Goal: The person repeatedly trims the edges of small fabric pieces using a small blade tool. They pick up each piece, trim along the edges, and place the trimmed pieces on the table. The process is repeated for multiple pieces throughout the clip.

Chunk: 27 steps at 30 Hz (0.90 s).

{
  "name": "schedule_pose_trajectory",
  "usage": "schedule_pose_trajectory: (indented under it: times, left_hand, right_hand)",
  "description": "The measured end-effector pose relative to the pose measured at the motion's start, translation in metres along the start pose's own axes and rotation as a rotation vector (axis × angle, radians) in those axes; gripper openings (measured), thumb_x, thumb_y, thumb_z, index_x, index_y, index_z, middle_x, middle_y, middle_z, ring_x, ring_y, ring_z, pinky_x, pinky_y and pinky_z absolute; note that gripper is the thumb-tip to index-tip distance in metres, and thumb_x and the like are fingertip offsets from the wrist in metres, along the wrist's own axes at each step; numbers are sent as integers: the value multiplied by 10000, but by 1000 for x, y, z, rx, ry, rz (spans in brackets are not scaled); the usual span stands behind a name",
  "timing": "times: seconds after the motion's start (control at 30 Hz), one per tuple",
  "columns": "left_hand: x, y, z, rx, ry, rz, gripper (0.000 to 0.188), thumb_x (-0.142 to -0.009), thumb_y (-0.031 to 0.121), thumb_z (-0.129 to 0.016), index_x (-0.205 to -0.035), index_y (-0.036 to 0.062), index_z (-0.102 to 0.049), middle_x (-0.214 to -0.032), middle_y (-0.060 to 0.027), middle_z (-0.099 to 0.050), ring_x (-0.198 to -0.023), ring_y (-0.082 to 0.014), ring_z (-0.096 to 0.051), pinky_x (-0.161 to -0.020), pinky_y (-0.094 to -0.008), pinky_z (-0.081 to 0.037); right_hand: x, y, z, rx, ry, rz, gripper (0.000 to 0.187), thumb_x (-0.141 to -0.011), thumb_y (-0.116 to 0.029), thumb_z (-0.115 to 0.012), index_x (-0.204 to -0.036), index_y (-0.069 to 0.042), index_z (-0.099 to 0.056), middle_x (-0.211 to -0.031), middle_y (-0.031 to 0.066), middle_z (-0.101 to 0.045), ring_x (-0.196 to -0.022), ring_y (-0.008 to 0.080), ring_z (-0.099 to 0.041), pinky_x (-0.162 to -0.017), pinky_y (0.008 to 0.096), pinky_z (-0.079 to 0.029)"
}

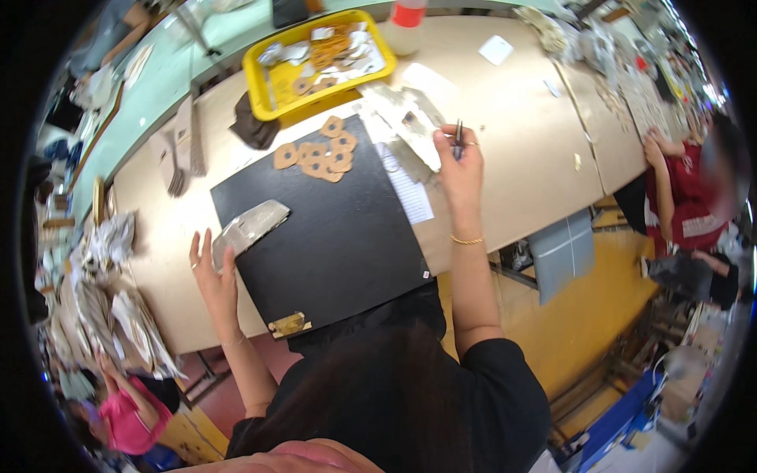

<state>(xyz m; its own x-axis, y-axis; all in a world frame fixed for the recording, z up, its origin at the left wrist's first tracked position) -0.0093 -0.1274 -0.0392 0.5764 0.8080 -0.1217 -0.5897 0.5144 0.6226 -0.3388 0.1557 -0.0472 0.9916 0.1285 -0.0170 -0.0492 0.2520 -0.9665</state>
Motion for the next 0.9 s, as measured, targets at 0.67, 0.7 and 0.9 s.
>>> schedule_pose_trajectory:
  times: [0.67, 0.7, 0.9]
  left_hand:
    - [-5, 12, -10, -271, -81, -138, 421, -834, 95, -718, -1246, 76, -630, -1209, -129, -591, -1128, -316, -546, -956, -426, -416]
    - [-5, 12, -10, -268, -86, -142, 424, -833, 91, -716, -1248, 80, -630, -1205, -126, -588, -1128, -314, -544, -958, -423, -414]
    - [-9, 9, -13, -212, -114, -133, 424, -828, 76, -708, -1245, 90, -635, -1197, -118, -576, -1125, -306, -536, -963, -415, -409]
  right_hand:
    - [48, -27, -62, 214, -342, 325, 141, -897, -144, -719, -940, -13, -687, -916, 46, -604, -817, 112, -579, -638, 233, -453]
    - [49, -26, -62, 230, -339, 330, 142, -897, -143, -719, -938, -11, -687, -911, 47, -605, -808, 111, -576, -633, 232, -449]
    - [55, -20, -59, 258, -375, 291, 149, -898, -142, -717, -939, -3, -684, -906, 49, -611, -774, 116, -569, -634, 236, -442]
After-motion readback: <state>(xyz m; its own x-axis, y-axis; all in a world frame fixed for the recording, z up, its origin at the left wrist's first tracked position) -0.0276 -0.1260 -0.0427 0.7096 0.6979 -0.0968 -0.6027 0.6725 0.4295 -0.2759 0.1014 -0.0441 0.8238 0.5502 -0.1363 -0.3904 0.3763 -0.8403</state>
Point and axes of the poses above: each hand's wrist, its own x-axis away from the middle knuckle, its own z-axis out of the back of the hand, y = z × x, the point moved 5 cm from there along -x, towards the middle knuckle
